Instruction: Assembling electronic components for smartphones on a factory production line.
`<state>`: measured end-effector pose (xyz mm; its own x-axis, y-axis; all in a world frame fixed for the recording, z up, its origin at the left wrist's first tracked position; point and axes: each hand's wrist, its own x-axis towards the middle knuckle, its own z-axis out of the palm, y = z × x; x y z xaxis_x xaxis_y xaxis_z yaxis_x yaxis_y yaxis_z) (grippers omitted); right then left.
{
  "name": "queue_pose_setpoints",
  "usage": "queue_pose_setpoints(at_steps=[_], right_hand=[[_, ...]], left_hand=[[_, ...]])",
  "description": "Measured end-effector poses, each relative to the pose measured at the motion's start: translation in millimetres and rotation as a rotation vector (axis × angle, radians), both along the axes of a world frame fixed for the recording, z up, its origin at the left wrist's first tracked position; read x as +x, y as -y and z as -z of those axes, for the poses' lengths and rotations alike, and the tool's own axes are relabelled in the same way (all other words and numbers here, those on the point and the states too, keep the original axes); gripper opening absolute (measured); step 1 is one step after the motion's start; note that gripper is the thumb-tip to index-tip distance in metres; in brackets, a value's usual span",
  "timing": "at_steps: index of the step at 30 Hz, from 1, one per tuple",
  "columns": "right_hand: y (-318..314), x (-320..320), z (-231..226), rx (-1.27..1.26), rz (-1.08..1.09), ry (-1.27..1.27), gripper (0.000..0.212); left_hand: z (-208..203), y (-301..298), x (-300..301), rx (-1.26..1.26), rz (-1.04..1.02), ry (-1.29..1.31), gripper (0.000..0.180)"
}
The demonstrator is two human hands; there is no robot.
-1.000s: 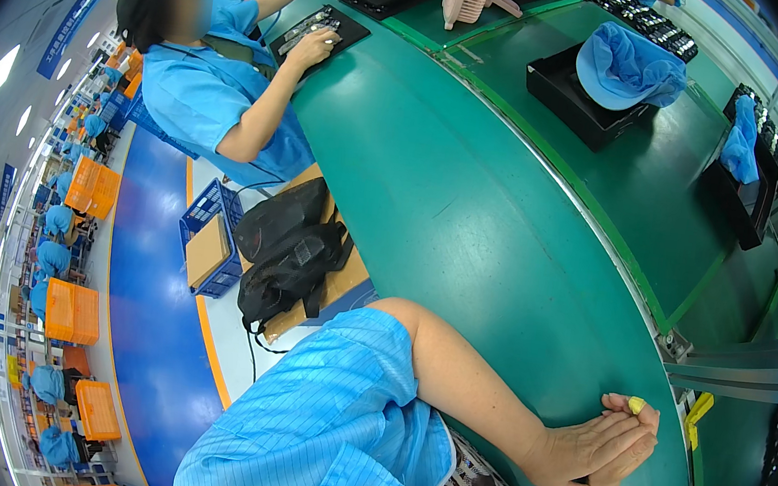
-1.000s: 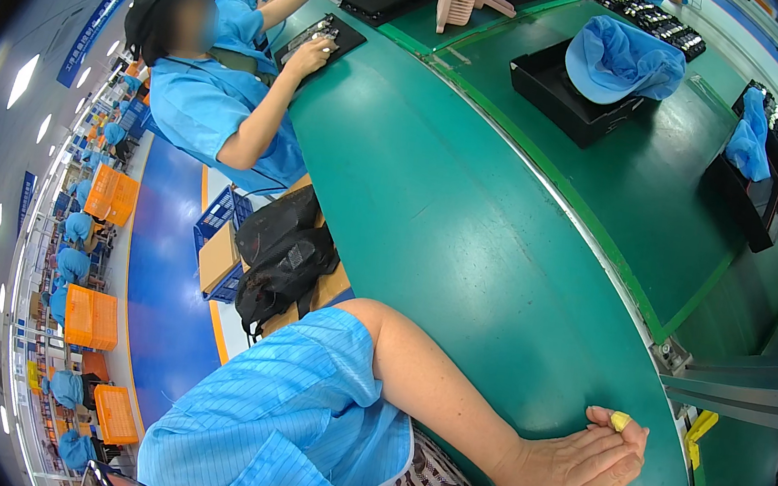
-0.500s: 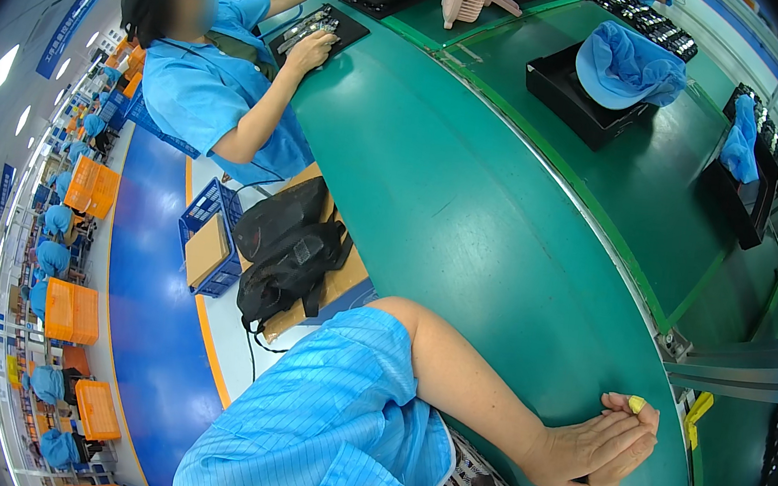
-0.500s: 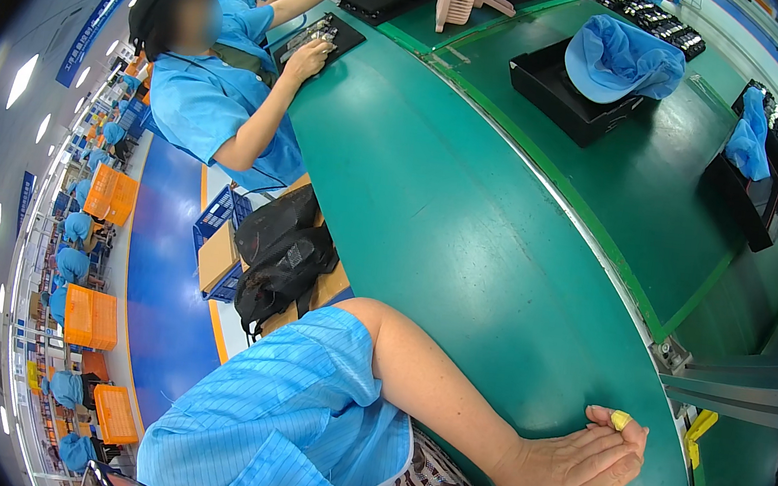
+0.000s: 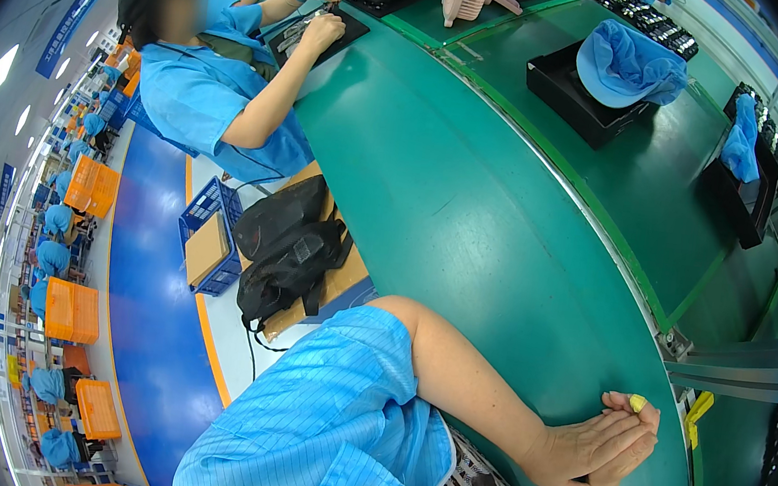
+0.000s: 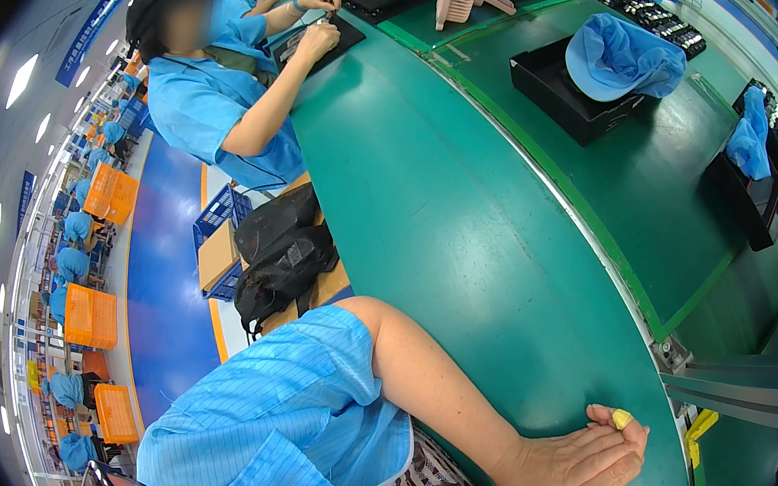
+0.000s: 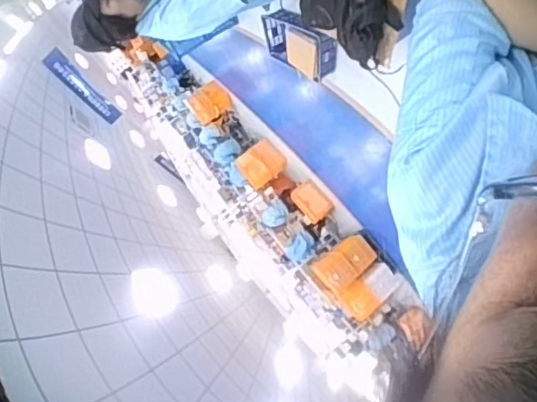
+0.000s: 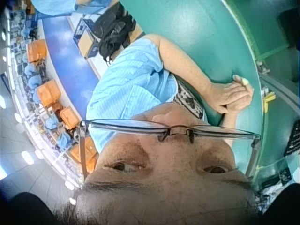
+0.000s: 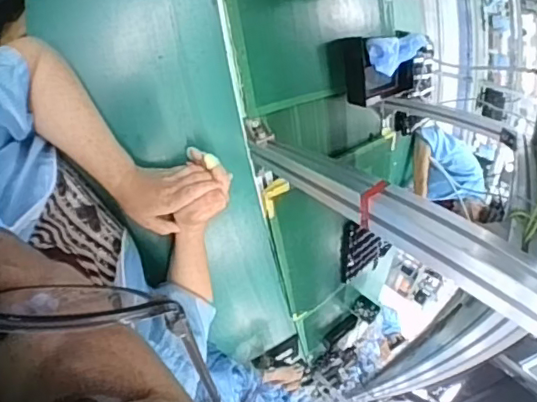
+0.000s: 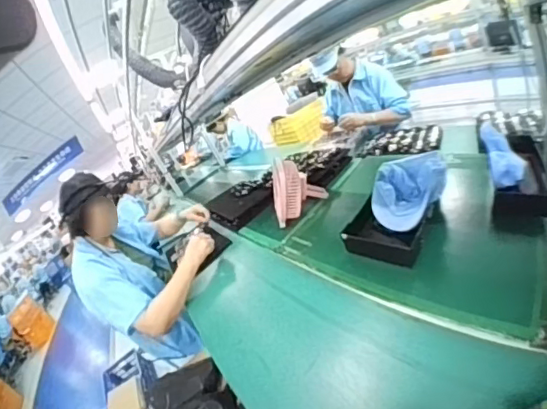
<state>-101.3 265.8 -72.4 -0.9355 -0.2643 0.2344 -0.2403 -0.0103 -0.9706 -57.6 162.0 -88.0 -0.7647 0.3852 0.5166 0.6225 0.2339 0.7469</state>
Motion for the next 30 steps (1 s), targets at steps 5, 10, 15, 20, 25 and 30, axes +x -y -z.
queue_pose_setpoints(at_steps=[5,10,15,20,25,30], right_hand=[[0.1,-0.1,1.1,0.014,-0.017,-0.013,0.063],[-1.2,-0.4,2.3,0.007,-0.011,-0.015,0.063],[1.1,-0.2,2.3,0.003,0.001,-0.012,0.064],[1.4,-0.6,1.1,0.015,-0.003,-0.008,0.066],[0.5,-0.2,2.2,0.009,0.007,0.008,0.066],[-0.6,-0.4,3.5,0.011,0.003,0.003,0.066]], left_hand=[[2.7,-1.1,1.4,0.017,-0.009,0.005,0.103],[2.5,-1.9,0.8,0.023,-0.003,0.007,0.103],[3.1,-0.7,0.1,0.019,-0.005,0.000,0.102],[1.0,0.8,0.2,0.014,0.007,0.020,0.101],[1.6,-0.1,0.3,0.012,-0.003,0.011,0.101],[1.8,0.1,-0.3,0.026,-0.004,-0.006,0.103]])
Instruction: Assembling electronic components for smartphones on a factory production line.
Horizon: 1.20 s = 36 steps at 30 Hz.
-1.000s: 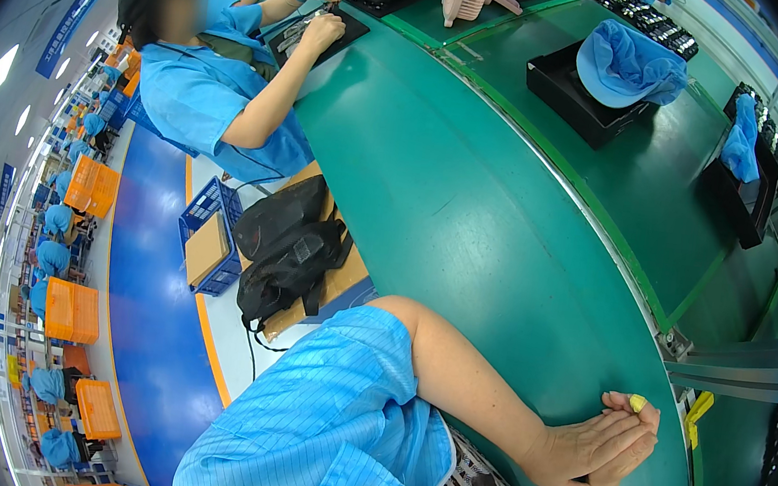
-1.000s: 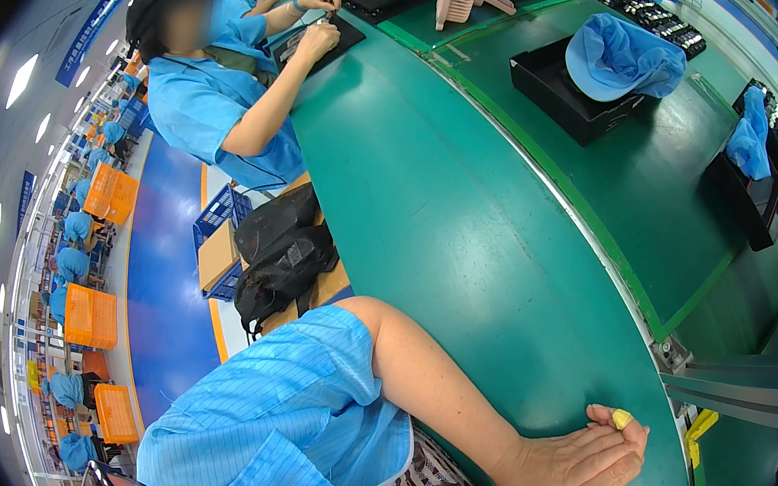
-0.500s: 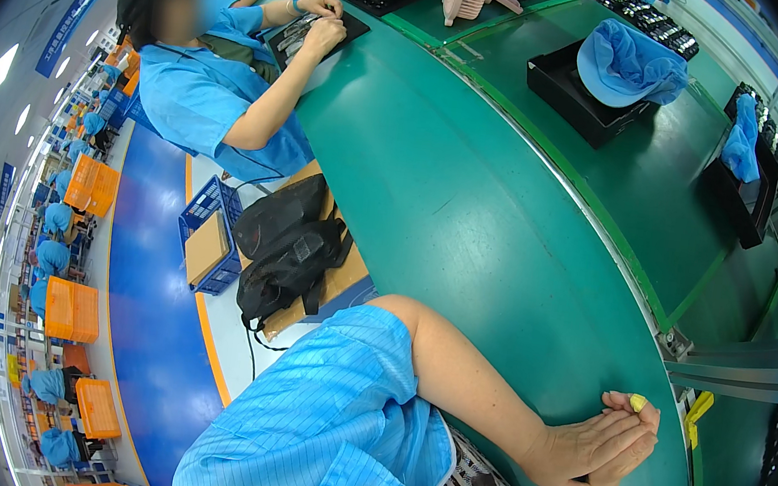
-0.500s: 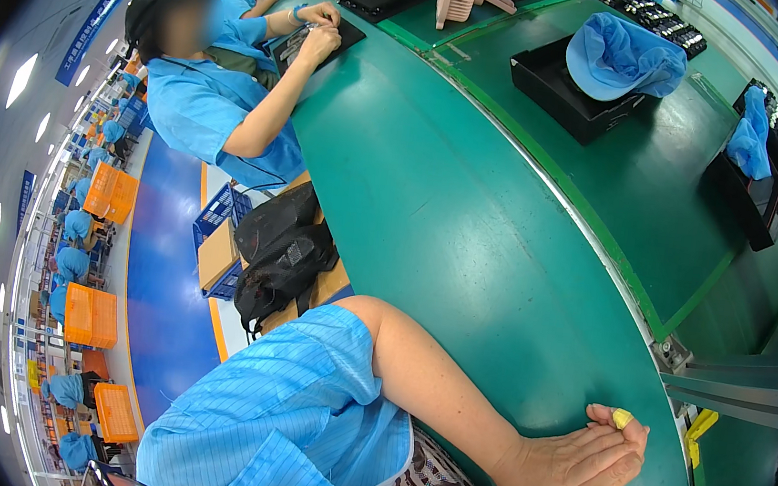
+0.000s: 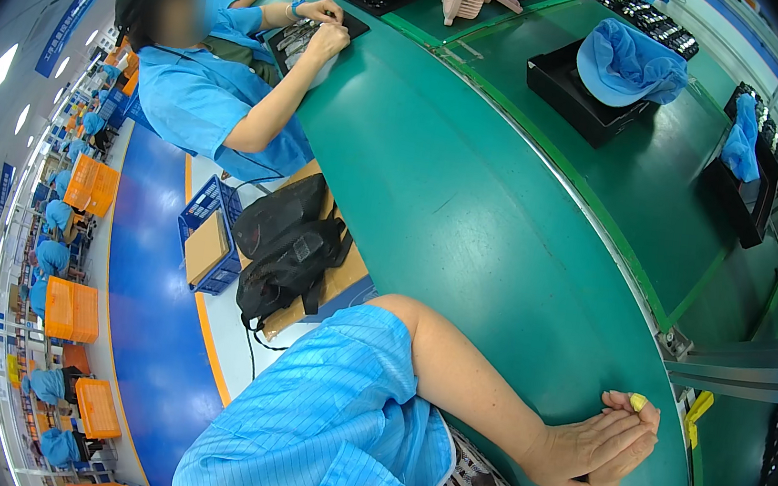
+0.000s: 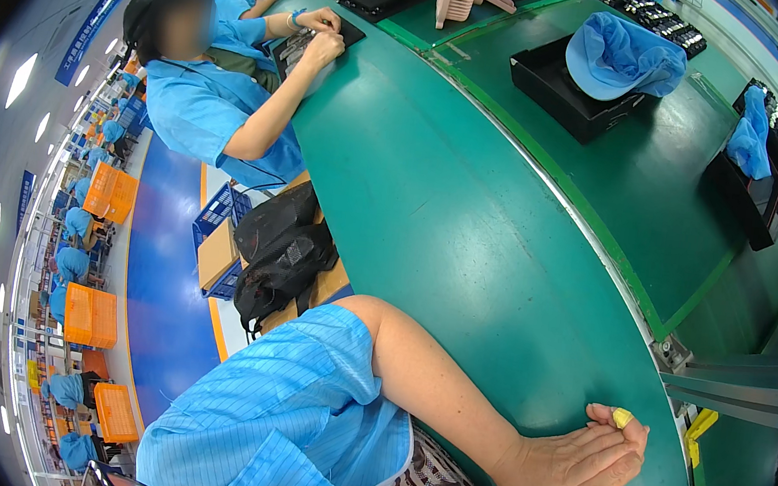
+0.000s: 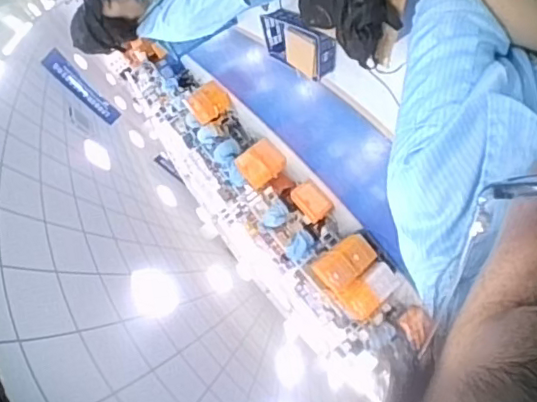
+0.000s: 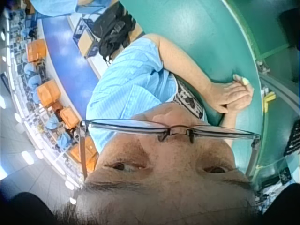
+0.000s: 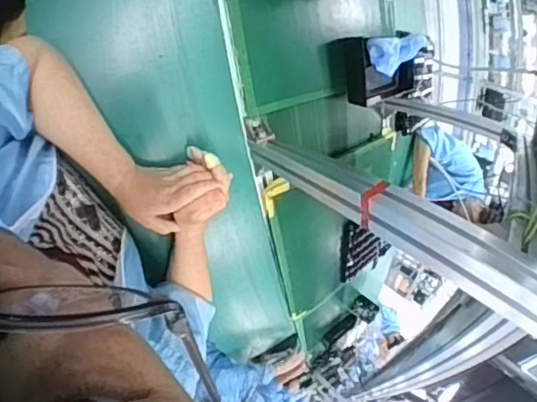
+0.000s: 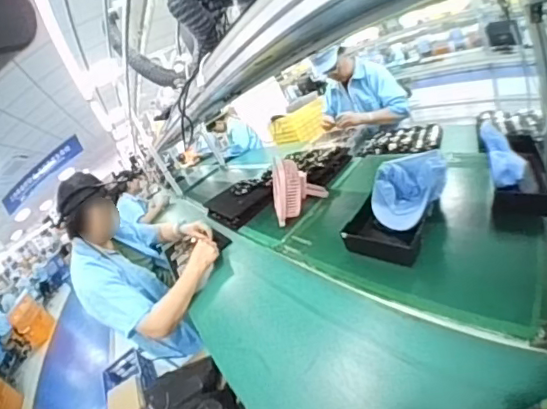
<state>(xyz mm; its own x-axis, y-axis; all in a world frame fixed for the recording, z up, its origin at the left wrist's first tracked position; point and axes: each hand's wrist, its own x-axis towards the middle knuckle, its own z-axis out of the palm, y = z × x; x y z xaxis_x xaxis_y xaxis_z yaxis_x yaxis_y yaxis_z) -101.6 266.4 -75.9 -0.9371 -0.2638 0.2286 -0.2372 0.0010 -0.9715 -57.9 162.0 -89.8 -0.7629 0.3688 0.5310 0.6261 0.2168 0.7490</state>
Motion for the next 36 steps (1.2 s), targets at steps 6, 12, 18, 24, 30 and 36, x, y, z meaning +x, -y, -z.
queue_pose_setpoints(at_steps=[6,12,18,24,30,36], right_hand=[[0.8,0.3,-1.9,0.010,-0.007,0.001,0.065],[0.6,0.5,-1.4,-0.015,-0.019,0.006,0.065],[5.1,3.0,-3.9,-0.049,0.011,0.060,0.067],[10.6,4.8,-9.2,-0.059,0.073,0.109,0.063],[6.4,0.7,-10.4,0.012,0.005,-0.002,0.055],[7.9,0.8,-12.1,0.032,0.015,-0.007,0.057]], left_hand=[[0.2,-0.6,0.0,0.011,0.007,0.018,0.104],[0.3,-0.3,0.0,0.016,0.016,0.018,0.104],[-2.1,0.4,-0.9,0.072,0.031,0.039,0.101],[-6.0,2.5,-2.8,0.096,0.039,0.033,0.100],[1.3,-1.7,2.4,0.006,0.010,0.044,0.101],[4.0,-3.9,3.3,0.055,0.019,0.071,0.106]])
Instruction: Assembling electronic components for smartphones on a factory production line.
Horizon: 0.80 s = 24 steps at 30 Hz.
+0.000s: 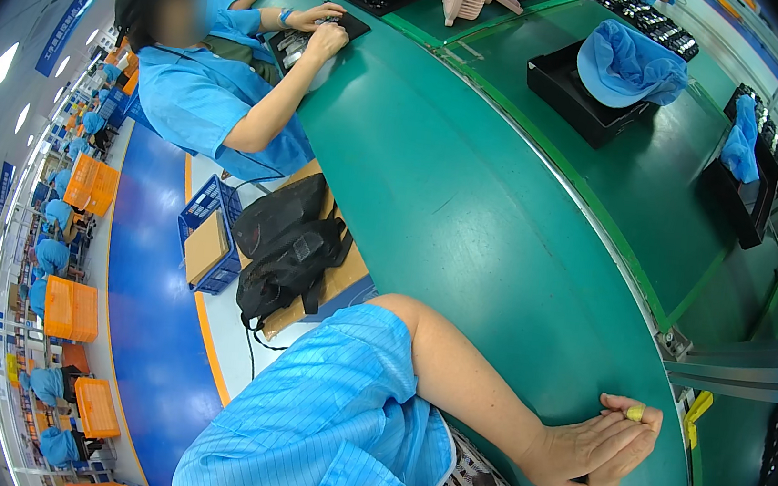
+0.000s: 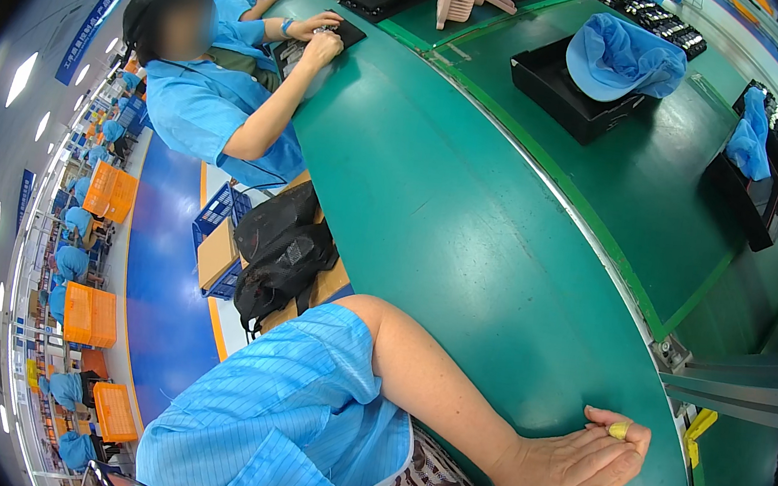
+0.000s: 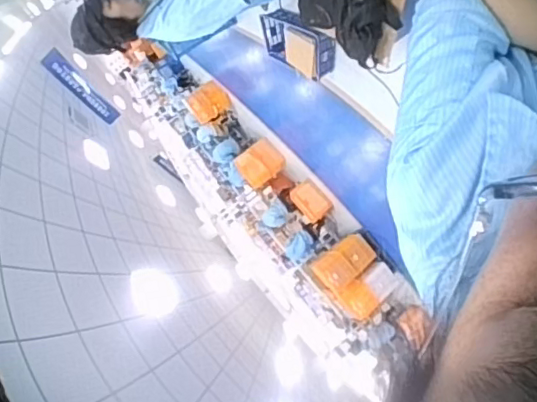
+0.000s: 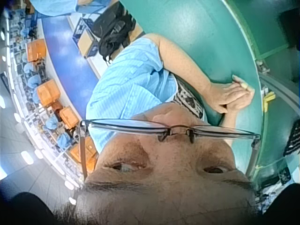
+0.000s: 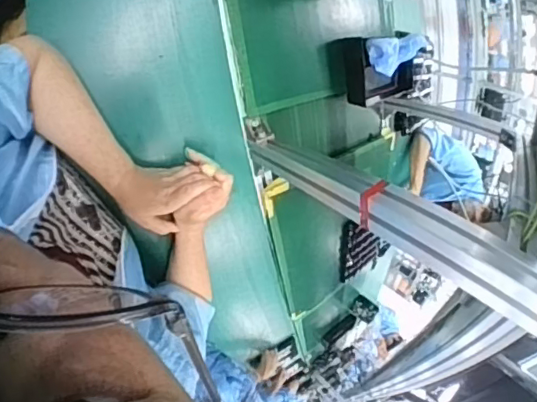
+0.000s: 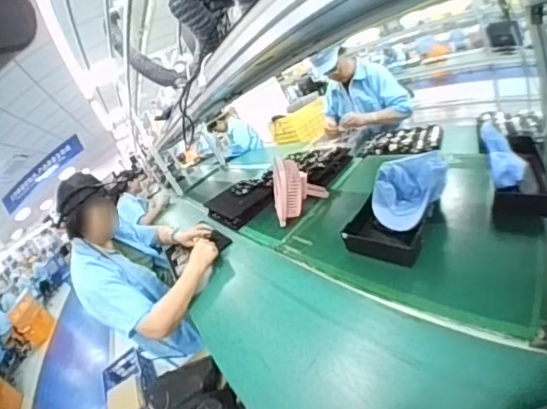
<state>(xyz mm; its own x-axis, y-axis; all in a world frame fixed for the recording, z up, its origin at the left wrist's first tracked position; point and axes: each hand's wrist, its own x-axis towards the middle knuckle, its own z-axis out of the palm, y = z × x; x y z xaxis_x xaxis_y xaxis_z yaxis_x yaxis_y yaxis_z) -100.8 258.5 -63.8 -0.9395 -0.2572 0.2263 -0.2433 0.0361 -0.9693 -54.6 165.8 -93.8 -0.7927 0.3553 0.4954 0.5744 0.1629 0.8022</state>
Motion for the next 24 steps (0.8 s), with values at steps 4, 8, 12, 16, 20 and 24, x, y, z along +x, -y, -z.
queue_pose_setpoints(at_steps=[4,8,12,16,20,24], right_hand=[[-2.6,-1.0,1.4,0.033,-0.013,-0.005,0.059],[-3.4,-1.2,3.3,0.021,-0.020,-0.007,0.059],[-4.5,-0.4,4.2,-0.011,-0.019,-0.002,0.059],[-1.8,2.9,6.9,-0.068,0.009,0.040,0.063],[0.7,5.2,4.4,-0.090,0.014,0.065,0.065],[-9.2,2.8,13.3,-0.133,-0.040,0.060,0.063]], left_hand=[[2.6,-1.6,1.4,0.011,0.004,0.004,0.107],[-0.1,0.6,3.1,-0.006,0.015,0.015,0.108],[-3.1,0.8,3.4,-0.051,0.006,0.009,0.108],[-9.1,6.6,-3.3,0.016,0.006,-0.068,0.107],[-11.7,8.3,-3.2,0.024,0.008,-0.073,0.103],[-9.9,4.9,-3.3,-0.028,-0.006,-0.077,0.099]])
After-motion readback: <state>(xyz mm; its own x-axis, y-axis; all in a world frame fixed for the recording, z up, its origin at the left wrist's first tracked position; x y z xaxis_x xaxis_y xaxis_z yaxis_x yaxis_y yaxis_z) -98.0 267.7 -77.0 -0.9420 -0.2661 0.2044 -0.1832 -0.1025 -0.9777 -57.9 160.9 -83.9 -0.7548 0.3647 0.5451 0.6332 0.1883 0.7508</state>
